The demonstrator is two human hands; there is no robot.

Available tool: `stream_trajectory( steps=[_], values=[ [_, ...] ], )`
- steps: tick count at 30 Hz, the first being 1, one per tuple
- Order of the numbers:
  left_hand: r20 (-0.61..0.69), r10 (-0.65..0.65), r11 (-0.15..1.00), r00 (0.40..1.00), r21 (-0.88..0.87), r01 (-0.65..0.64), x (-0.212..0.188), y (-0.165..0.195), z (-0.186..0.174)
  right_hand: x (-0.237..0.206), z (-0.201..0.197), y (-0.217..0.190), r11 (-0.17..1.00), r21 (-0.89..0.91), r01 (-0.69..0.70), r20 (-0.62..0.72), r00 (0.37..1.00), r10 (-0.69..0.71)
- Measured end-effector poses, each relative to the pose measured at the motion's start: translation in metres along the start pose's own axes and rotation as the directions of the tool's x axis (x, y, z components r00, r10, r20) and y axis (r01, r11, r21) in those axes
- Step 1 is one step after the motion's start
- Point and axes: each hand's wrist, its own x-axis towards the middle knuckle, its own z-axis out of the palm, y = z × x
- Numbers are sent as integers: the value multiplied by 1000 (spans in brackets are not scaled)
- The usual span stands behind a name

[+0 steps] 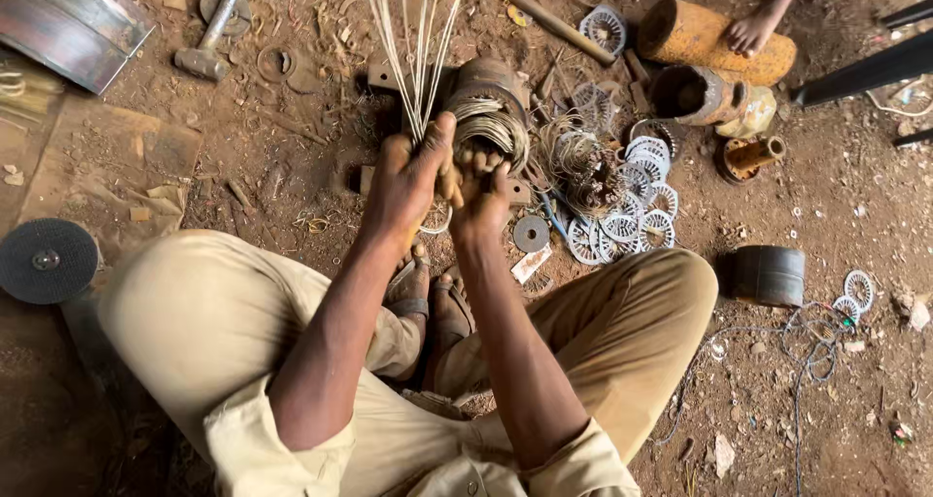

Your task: The person sits on the ground and repeatedly winds thin metal wire around a cylindrical metal core using both hands. The person pulls wire from a loose pile, wraps it around the core, and occasionally adjusts the bundle of wires.

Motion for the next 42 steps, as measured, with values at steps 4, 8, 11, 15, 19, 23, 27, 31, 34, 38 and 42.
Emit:
stream_trajectory(
  steps=[4, 8, 11, 15, 19, 23, 27, 31, 34, 38, 42],
  values=[
    [-234, -74, 909, 969, 385, 163, 5, -36, -11, -51, 33, -43, 966, 128, -224, 247, 951, 188],
    [-213, -241, 947, 947, 163, 278, 5, -48, -19, -181, 25, -123, 887, -424, -184, -141, 981, 136],
    [-276, -273, 919, 922, 208, 335, 1, -42, -13, -230, 17, -172, 822, -561, 98, 151, 988, -15],
    [-104, -245, 955, 964, -197, 222, -7, -26, 11, -222, 41, -192, 760, -326, 562, 660, 711, -242],
    [8, -363, 863, 932, -374, 339, -16, -9, 28, -160, 64, -132, 106, -641, 760, 755, 649, -91],
    [24, -216, 888, 976, -410, 207, -23, -4, 29, -113, 33, -60, -301, -504, 810, 801, 568, 190],
    [-202, -276, 946, 940, -230, 229, -16, -10, 21, -107, 5, -47, -364, -443, 819, 745, 562, 359],
    [-279, -98, 975, 955, -218, 37, -1, -10, 6, -115, 16, -56, 120, -530, 840, 845, 509, 166],
    [-352, -113, 962, 929, -273, 13, 8, -2, -8, -104, 28, -57, 561, -657, 504, 546, 831, -106],
    [-412, -27, 975, 911, -212, -67, 9, 3, -7, -42, 31, -49, 809, -568, -153, -121, 987, 102],
    [-342, 49, 996, 938, -53, -72, 8, 1, 2, 13, 17, -29, 942, -309, -129, -148, 985, 86]
  ],
)
